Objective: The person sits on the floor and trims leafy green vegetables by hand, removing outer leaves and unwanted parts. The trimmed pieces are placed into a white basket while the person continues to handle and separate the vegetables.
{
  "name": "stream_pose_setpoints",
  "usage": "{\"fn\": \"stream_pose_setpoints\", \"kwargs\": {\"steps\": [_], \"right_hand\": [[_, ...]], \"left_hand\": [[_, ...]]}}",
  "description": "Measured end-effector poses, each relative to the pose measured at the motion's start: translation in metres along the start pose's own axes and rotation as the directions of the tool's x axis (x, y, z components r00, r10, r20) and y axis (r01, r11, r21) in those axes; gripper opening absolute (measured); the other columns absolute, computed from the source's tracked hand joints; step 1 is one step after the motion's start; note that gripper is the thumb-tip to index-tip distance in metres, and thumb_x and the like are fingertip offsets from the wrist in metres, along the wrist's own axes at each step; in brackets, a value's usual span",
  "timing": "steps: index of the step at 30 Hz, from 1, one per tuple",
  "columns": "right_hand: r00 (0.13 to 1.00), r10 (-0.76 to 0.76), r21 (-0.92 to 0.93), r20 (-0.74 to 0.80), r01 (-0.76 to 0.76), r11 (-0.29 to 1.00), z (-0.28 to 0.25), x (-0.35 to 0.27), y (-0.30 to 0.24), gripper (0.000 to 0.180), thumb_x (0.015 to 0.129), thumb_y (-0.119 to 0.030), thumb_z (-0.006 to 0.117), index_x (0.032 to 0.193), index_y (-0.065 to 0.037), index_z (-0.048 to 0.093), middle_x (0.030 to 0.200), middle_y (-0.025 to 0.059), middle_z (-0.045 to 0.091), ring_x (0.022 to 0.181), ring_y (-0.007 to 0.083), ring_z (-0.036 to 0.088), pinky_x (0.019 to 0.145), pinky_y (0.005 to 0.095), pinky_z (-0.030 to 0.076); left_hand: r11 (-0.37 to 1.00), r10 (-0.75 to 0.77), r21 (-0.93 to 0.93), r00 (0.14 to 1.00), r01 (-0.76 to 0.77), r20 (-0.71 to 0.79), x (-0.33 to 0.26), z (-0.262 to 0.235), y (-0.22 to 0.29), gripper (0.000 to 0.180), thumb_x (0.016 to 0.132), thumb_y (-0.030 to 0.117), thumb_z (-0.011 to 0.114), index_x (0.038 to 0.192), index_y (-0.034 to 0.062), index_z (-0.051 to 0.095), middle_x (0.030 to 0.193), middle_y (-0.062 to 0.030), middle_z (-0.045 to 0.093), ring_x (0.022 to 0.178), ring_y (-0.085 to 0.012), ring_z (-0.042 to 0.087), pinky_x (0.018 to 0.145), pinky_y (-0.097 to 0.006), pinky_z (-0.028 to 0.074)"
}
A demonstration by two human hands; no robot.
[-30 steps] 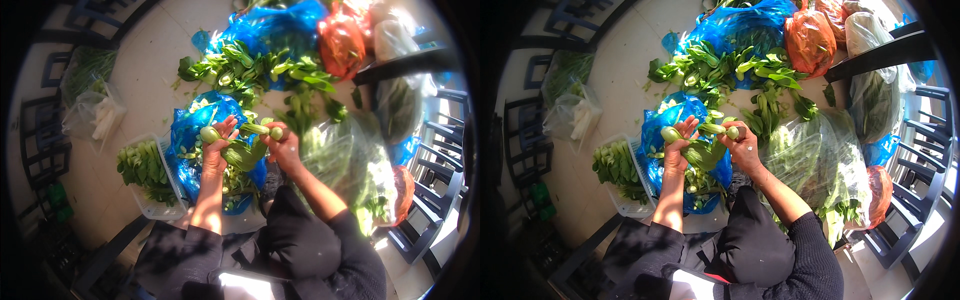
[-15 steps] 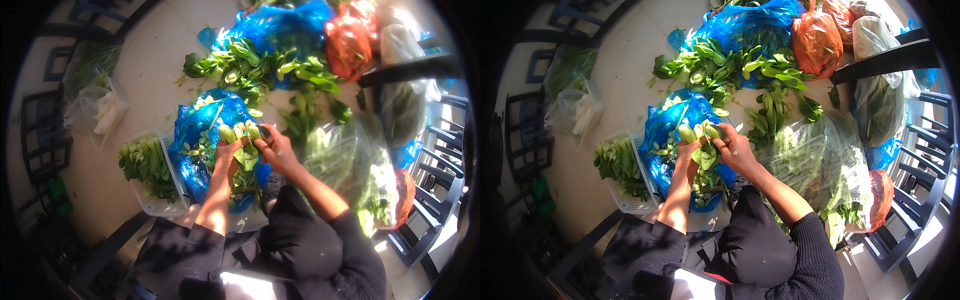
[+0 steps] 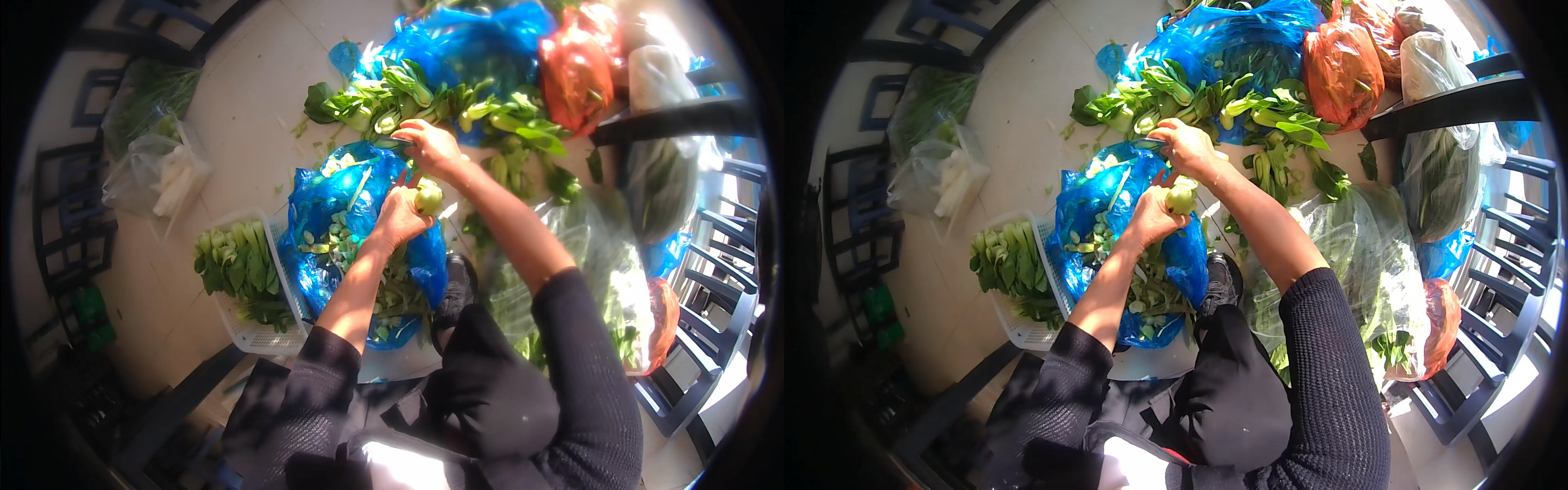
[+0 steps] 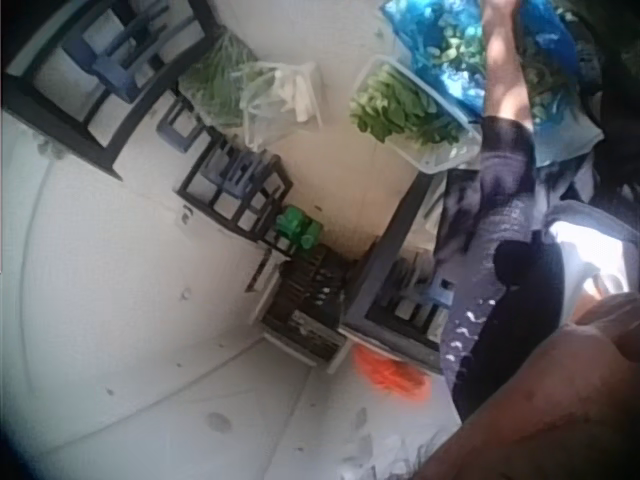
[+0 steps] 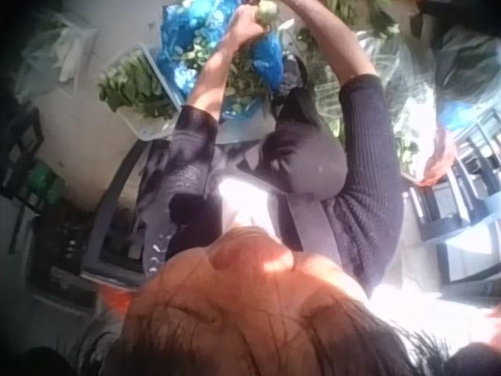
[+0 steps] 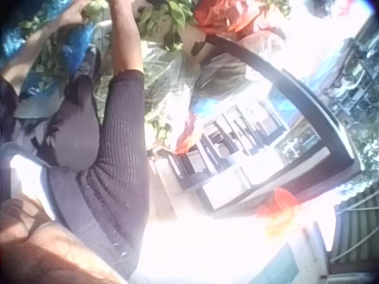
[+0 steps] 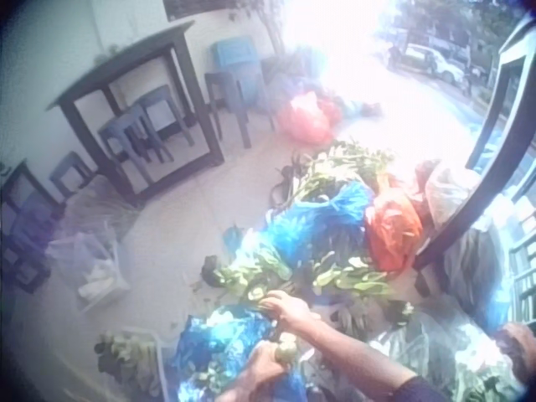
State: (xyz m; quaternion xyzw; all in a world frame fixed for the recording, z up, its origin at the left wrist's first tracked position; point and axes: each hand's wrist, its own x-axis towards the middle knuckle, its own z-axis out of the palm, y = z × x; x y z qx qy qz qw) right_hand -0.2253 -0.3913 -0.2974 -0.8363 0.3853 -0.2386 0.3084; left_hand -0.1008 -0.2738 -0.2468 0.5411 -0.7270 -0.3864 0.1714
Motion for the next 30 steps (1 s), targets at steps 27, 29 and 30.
{"fn": "stream_pose_setpoints", "kwargs": {"steps": [27,29,30], "right_hand": [[0.959,0.271,0.502,0.088,-0.277,0.819,-0.02,-0.129,-0.106,0.048,0.078,-0.001,0.068,0.125,-0.003,0.061,0.116,0.0144,0.058,0.093,0.0244,0.064,0.071,0.0305,0.053],[0.912,0.2,0.657,0.359,-0.398,0.64,-0.027,-0.131,-0.09,0.046,0.08,-0.004,0.067,0.125,-0.002,0.06,0.113,0.013,0.061,0.086,0.0161,0.064,0.068,0.0281,0.052],[0.679,0.335,0.549,0.653,-0.729,0.408,-0.041,-0.118,-0.091,0.044,0.081,-0.004,0.067,0.124,-0.003,0.062,0.113,0.0132,0.061,0.082,0.0102,0.063,0.066,0.0254,0.051]], "left_hand": [[-0.173,-0.686,-0.985,0.716,0.019,0.134,-0.045,0.039,0.011,0.034,0.086,0.005,0.071,0.119,0.001,0.063,0.111,-0.0097,0.067,0.097,-0.0203,0.066,0.083,-0.032,0.055],[-0.085,-0.735,-0.995,0.671,0.059,0.103,-0.054,0.029,0.014,0.032,0.084,0.002,0.069,0.115,-0.0016,0.063,0.106,-0.0119,0.068,0.091,-0.0213,0.067,0.081,-0.033,0.056],[-0.019,-0.748,-0.999,0.662,0.045,0.044,-0.056,0.028,0.009,0.031,0.083,0.001,0.068,0.114,-0.0022,0.063,0.104,-0.0123,0.069,0.089,-0.0213,0.068,0.08,-0.033,0.056]]}}
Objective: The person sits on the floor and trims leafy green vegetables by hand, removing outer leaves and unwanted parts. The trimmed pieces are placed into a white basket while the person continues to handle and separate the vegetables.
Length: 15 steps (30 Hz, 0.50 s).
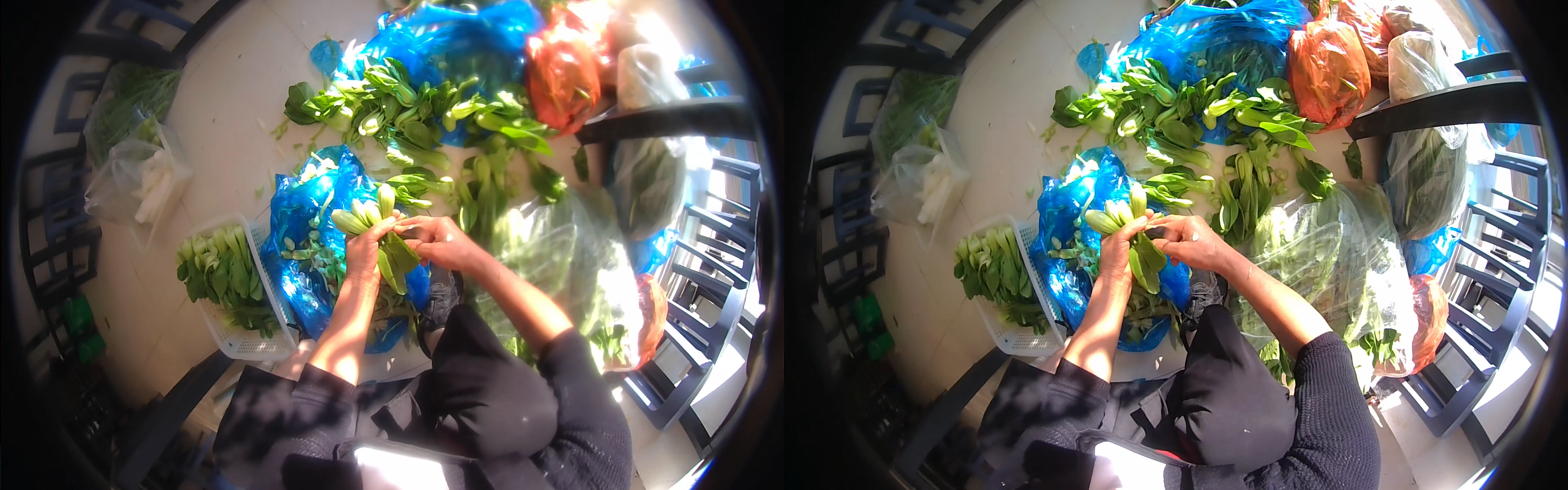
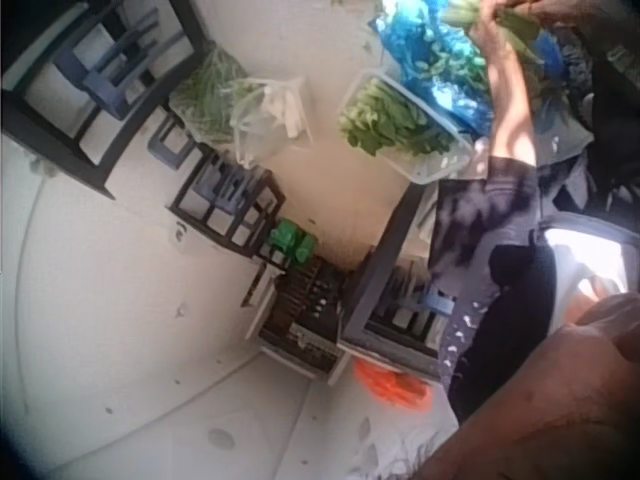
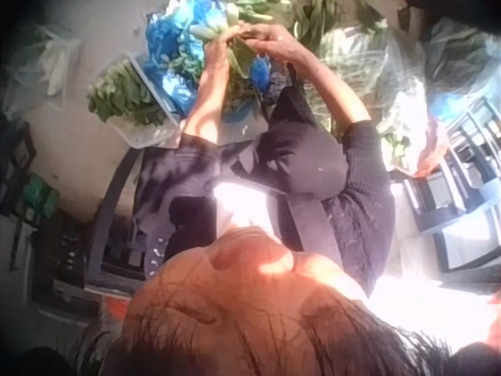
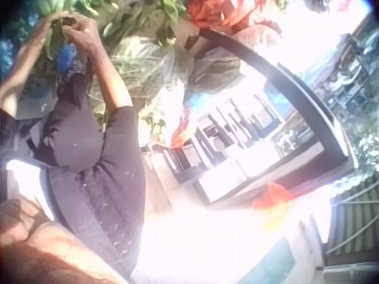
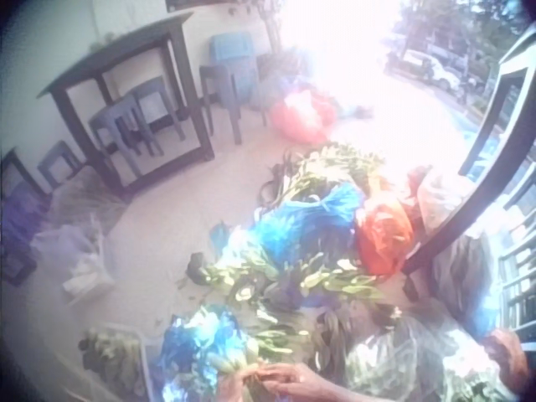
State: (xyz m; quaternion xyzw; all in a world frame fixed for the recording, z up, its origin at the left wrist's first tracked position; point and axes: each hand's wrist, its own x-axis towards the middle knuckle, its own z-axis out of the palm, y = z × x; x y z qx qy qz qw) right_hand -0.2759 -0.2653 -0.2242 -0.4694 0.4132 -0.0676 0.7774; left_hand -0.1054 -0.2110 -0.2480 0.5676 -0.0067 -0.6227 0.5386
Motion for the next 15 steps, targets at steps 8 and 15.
{"fn": "stream_pose_setpoints", "kwargs": {"steps": [8,15], "right_hand": [[0.832,-0.428,-0.878,-0.353,-0.137,0.459,-0.089,0.074,0.033,0.08,0.066,-0.017,0.08,0.139,-0.018,0.047,0.116,0.0209,0.058,0.09,0.0348,0.066,0.079,0.0415,0.055],[0.914,-0.342,-0.953,-0.218,-0.123,0.278,-0.083,0.076,0.034,0.056,0.068,-0.023,0.078,0.114,-0.001,0.054,0.102,0.0243,0.059,0.081,0.0373,0.068,0.069,0.044,0.055]], "left_hand": [[-0.01,0.086,0.484,0.481,-0.875,0.872,0.033,0.028,0.02,0.034,0.074,-0.004,0.067,0.106,0.0048,0.059,0.112,-0.0171,0.066,0.089,-0.0322,0.069,0.08,-0.038,0.055],[-0.602,0.064,0.692,0.84,-0.399,0.539,0.078,0.042,-0.058,0.022,0.083,0.012,0.061,0.103,0.0073,0.056,0.097,-0.0159,0.061,0.08,-0.0325,0.067,0.069,-0.043,0.052]]}}
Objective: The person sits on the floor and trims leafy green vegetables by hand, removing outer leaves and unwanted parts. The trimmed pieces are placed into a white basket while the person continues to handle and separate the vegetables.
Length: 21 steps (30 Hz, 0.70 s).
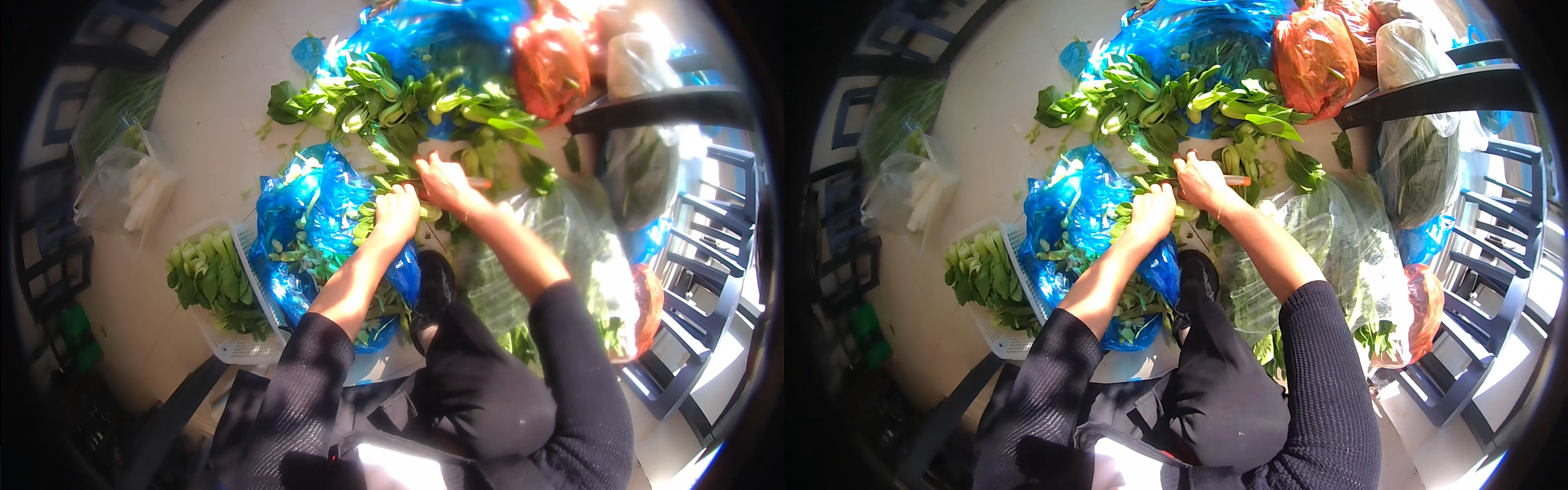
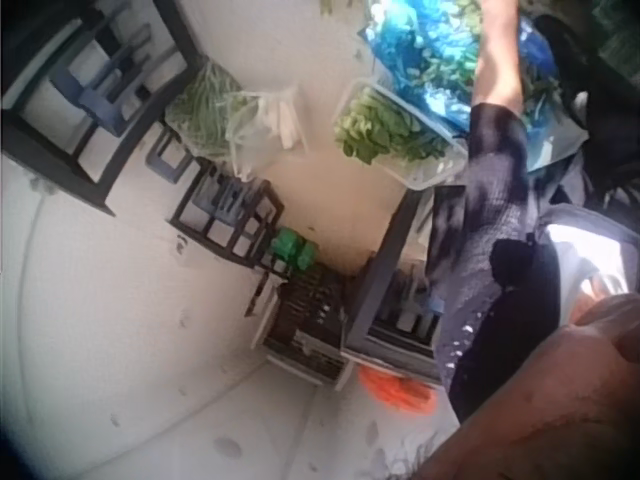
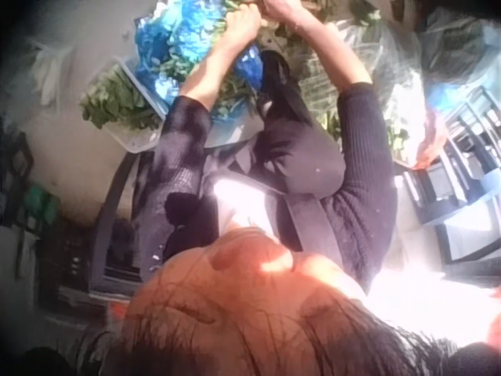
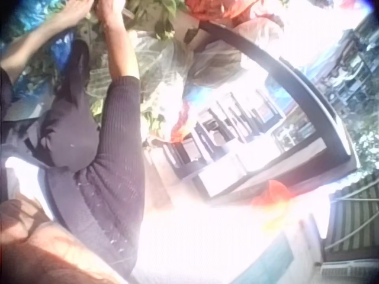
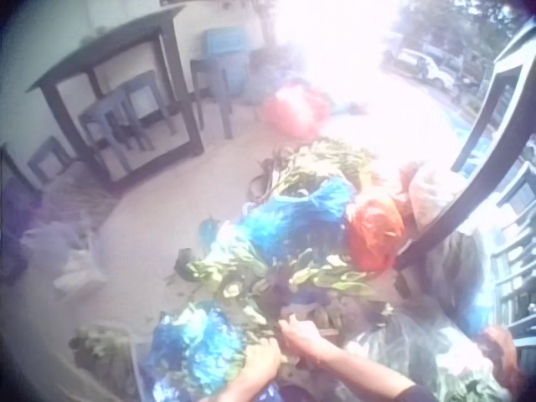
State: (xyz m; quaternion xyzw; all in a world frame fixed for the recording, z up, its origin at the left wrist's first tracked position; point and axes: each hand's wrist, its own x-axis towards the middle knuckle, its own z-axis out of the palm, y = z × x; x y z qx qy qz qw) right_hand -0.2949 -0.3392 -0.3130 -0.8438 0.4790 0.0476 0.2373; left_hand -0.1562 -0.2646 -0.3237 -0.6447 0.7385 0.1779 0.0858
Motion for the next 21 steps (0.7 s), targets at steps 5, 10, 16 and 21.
{"fn": "stream_pose_setpoints", "kwargs": {"steps": [5,10,16,21], "right_hand": [[0.991,0.113,0.367,-0.079,-0.076,0.927,-0.012,-0.008,0.013,0.046,0.069,-0.033,0.079,0.099,-0.003,0.061,0.077,0.0123,0.068,0.07,0.0287,0.067,0.067,0.0389,0.053],[0.821,0.038,0.784,0.569,-0.556,0.276,-0.085,-0.044,-0.025,0.045,0.083,-0.047,0.067,0.078,-0.003,0.065,0.063,0.0017,0.055,0.052,0.01,0.047,0.046,0.0262,0.034],[0.74,-0.28,0.734,0.612,-0.663,-0.148,-0.082,-0.075,-0.06,0.071,0.087,-0.072,0.052,0.089,-0.003,0.064,0.064,0.0052,0.058,0.044,0.0075,0.042,0.039,0.0212,0.032],[0.78,-0.14,0.704,0.61,-0.615,-0.355,-0.066,-0.091,-0.049,0.082,0.085,-0.078,0.047,0.103,0.0,0.063,0.069,0.0091,0.064,0.042,0.0057,0.039,0.039,0.0209,0.033]], "left_hand": [[0.92,0.135,-0.35,0.981,-0.178,-0.142,-0.017,-0.015,-0.039,0.017,0.078,0.007,0.067,0.094,0.0068,0.065,0.098,-0.0152,0.061,0.085,-0.0357,0.065,0.08,-0.045,0.051],[0.71,0.231,-0.592,0.92,-0.382,-0.317,-0.064,-0.11,-0.054,0.029,0.067,0.009,0.077,0.094,0.0111,0.067,0.136,-0.0101,0.055,0.119,-0.0355,0.05,0.1,-0.041,0.044],[0.375,0.457,-0.849,0.871,-0.373,-0.181,-0.084,-0.107,-0.061,0.045,0.064,0.014,0.085,0.102,0.0109,0.061,0.133,-0.0108,0.054,0.129,-0.032,0.046,0.107,-0.043,0.036],[-0.216,-0.013,-0.974,0.997,0.073,0.078,-0.094,-0.075,-0.047,0.062,0.064,0.002,0.086,0.116,0.0094,0.052,0.113,-0.003,0.06,0.107,-0.0158,0.058,0.093,-0.031,0.049]]}}
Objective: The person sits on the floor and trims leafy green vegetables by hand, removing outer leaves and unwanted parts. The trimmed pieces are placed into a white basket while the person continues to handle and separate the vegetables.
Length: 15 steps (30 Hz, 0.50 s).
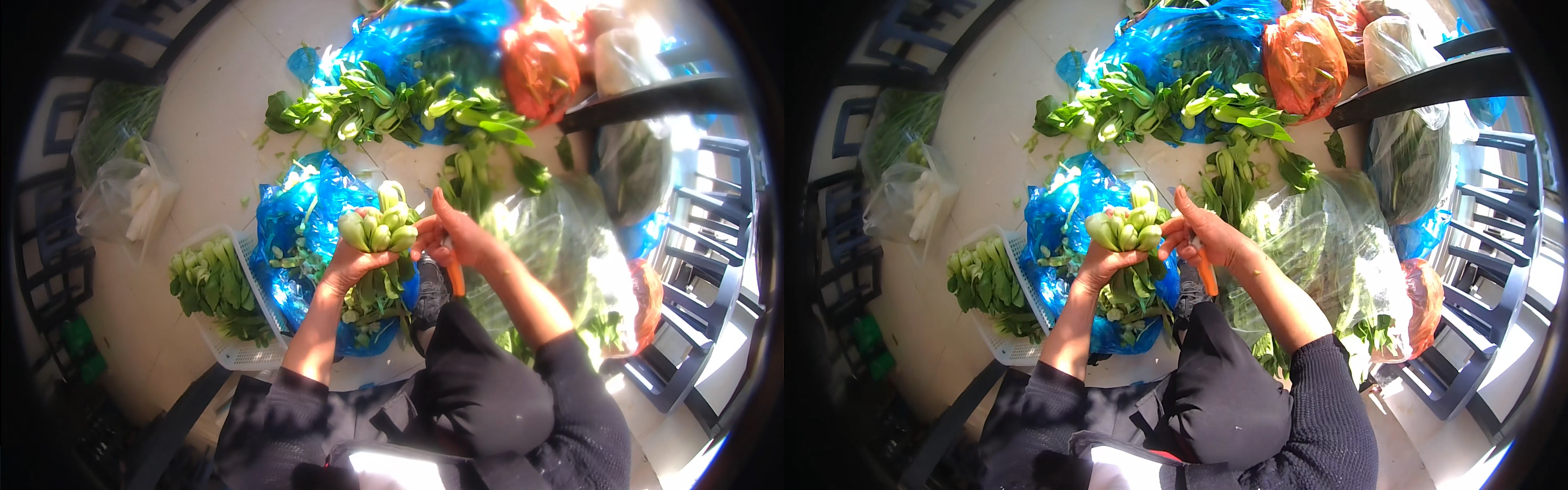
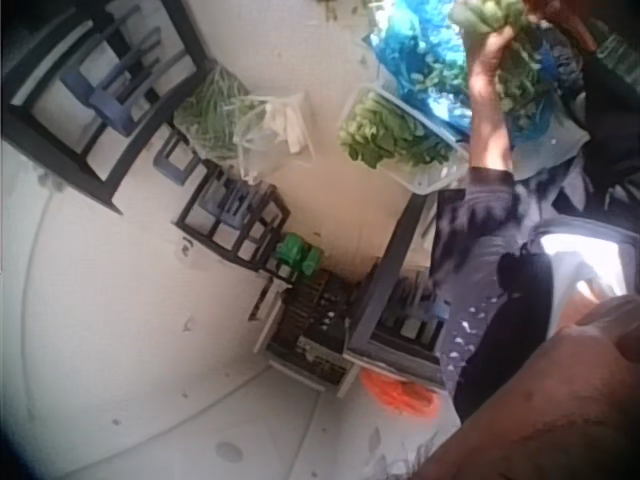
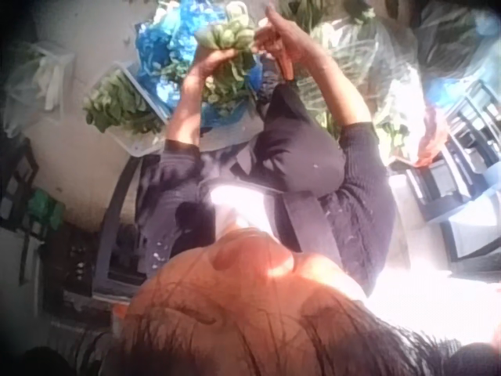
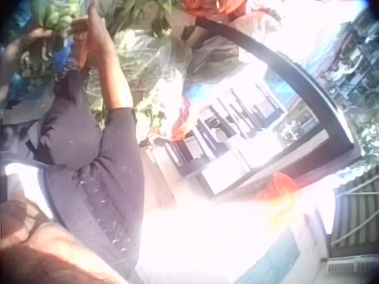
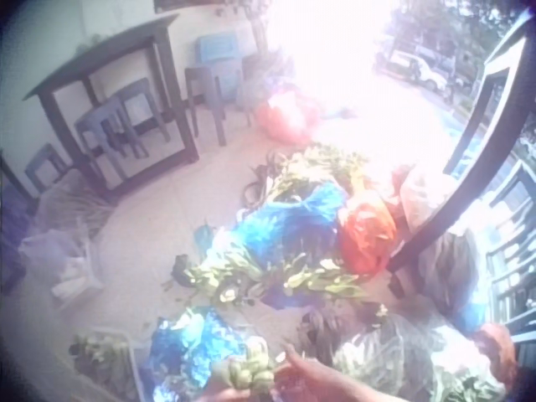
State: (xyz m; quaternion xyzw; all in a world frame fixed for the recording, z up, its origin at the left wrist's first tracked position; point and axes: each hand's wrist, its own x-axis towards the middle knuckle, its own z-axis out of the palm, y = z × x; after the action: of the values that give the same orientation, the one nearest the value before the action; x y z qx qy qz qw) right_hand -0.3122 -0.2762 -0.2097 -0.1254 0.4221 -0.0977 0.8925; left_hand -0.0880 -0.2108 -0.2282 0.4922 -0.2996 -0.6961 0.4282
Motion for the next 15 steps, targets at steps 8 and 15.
{"fn": "stream_pose_setpoints", "kwargs": {"steps": [8,15], "right_hand": [[0.332,-0.756,-0.818,-0.564,-0.354,0.454,-0.124,0.056,-0.006,0.054,0.074,-0.039,0.079,0.101,0.005,0.062,0.094,0.0252,0.069,0.091,0.0385,0.068,0.082,0.0438,0.053],[0.423,-0.658,-0.753,-0.623,-0.098,0.65,-0.112,0.048,0.006,0.05,0.077,-0.019,0.072,0.119,0.004,0.058,0.11,0.0237,0.067,0.1,0.0333,0.067,0.084,0.0421,0.052]], "left_hand": [[0.512,-0.391,-0.807,0.916,0.296,0.088,0.038,0.039,-0.068,0.041,0.081,0.013,0.074,0.118,0.0041,0.061,0.1,-0.0107,0.069,0.087,-0.0243,0.069,0.076,-0.037,0.059],[0.59,-0.358,-0.76,0.932,0.271,0.054,0.094,0.072,-0.123,0.038,0.08,0.005,0.073,0.116,0.0031,0.062,0.101,-0.0097,0.07,0.089,-0.0241,0.069,0.082,-0.04,0.059]]}}
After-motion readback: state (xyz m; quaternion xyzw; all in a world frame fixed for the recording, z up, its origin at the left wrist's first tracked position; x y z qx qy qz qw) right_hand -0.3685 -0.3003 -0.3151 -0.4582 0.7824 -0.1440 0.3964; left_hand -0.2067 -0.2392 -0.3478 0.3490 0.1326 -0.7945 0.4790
